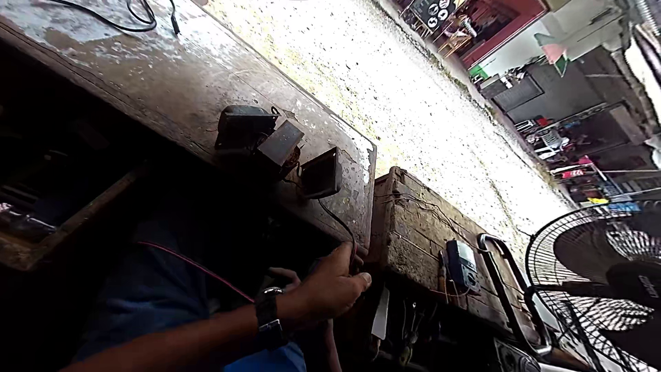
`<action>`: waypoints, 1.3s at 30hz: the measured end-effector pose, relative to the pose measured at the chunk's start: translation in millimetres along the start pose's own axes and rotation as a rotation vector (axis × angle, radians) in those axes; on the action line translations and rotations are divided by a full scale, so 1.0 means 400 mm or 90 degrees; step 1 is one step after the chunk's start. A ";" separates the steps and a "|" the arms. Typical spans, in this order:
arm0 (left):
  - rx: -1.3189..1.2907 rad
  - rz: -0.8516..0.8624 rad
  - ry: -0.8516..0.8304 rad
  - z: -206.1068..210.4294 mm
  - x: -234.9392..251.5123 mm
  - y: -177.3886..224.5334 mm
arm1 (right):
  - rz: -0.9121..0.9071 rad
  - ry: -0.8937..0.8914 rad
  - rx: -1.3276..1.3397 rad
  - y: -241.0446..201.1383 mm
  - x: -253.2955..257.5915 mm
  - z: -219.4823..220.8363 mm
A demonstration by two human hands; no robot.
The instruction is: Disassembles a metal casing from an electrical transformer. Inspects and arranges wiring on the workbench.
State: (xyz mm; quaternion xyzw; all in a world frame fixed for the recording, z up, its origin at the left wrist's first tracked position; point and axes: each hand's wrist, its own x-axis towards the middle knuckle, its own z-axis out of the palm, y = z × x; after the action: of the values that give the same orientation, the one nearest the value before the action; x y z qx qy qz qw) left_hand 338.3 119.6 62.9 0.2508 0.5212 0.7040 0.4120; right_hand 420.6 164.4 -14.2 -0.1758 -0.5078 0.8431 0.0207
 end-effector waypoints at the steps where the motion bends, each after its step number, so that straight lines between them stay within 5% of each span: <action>1: 0.035 -0.014 0.013 0.001 -0.005 -0.007 | -0.006 -0.052 0.023 0.030 -0.014 -0.042; 3: 0.109 -0.020 0.052 -0.010 -0.022 -0.012 | -0.070 -0.173 0.077 0.084 -0.028 -0.139; 8: 0.524 0.064 0.207 -0.133 -0.118 -0.037 | -0.094 -0.395 0.090 0.054 -0.026 -0.156; 13: 0.719 0.130 0.186 -0.376 -0.339 -0.195 | -0.201 -0.158 0.293 0.052 -0.018 -0.192; 17: 0.758 0.119 0.146 -0.456 -0.534 -0.282 | -0.236 0.076 0.364 -0.004 0.019 -0.283; 20: 0.783 0.168 0.182 -0.450 -0.583 -0.295 | -0.308 0.227 0.138 -0.034 0.043 -0.354; 24: 0.813 0.230 0.198 -0.394 -0.546 -0.230 | -0.329 0.461 -0.557 -0.032 -0.001 -0.339; 26: 0.845 0.252 0.170 -0.337 -0.501 -0.189 | -0.428 0.509 -0.789 -0.020 -0.036 -0.284; 29: 0.861 0.307 0.114 -0.237 -0.416 -0.145 | -0.625 0.340 -0.754 0.003 -0.094 -0.171; 33: 0.841 0.370 0.064 -0.127 -0.329 -0.099 | -0.538 -0.093 -0.512 0.029 -0.146 -0.088; 39: 0.843 0.316 0.031 -0.181 -0.339 -0.089 | -0.570 -0.046 -0.411 0.035 -0.159 -0.181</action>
State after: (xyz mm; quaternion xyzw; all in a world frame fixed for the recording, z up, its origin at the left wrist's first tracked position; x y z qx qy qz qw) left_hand 365.6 -28.6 16.0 0.5445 0.7763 0.3174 -0.0113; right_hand 505.2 205.4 -39.3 0.0890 -0.7661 0.5587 0.3050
